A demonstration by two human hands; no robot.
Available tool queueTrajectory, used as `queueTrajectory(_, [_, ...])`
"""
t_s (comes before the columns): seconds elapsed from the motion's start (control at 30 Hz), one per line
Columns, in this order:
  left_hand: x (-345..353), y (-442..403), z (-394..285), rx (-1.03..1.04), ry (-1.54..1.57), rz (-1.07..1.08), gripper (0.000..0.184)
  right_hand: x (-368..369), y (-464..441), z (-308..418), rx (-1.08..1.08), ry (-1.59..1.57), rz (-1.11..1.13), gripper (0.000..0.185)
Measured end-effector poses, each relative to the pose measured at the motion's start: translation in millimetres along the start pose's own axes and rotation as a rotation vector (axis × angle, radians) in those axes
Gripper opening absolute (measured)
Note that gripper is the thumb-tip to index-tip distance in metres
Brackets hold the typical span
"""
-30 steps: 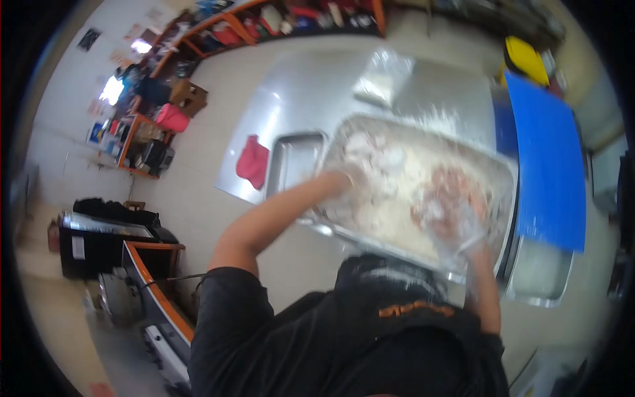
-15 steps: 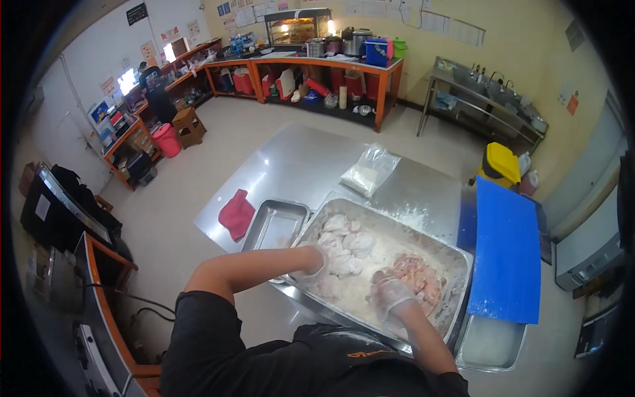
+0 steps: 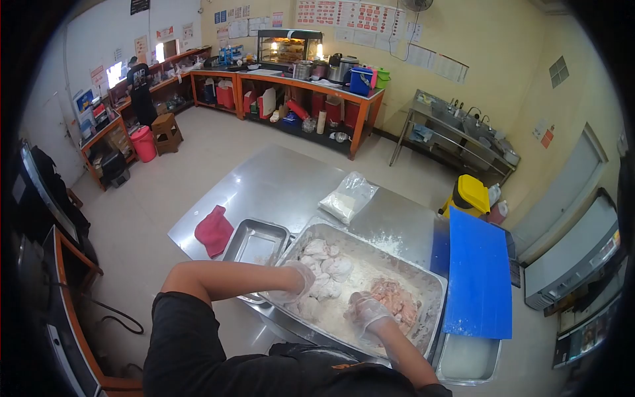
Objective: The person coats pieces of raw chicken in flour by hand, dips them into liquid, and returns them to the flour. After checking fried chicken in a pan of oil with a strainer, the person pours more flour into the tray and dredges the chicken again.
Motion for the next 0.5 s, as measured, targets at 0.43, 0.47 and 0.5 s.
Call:
queueTrajectory(0.43, [-30,-3,-5,0.03,0.113,-0.168,0.022,-47,1,30,0.019,-0.023,-0.039,0.016])
queueTrajectory(0.47, [-37,1,-6,0.017,0.134,-0.213,0.021,-42,0,21,0.097,-0.178,-0.074,0.02])
queueTrajectory(0.5, [-44,5,-8,0.004,0.157,-0.255,0.02,-31,2,3,0.175,-0.335,-0.107,0.025])
Point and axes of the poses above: each hand's wrist, its own y-axis away from the middle knuckle, its own x-axis out of the palm, z = x × y, the point moved 2 cm from there along -y, towards the middle knuckle, and after that the axes turned 14 degrees about y, right-handed, at the moved point
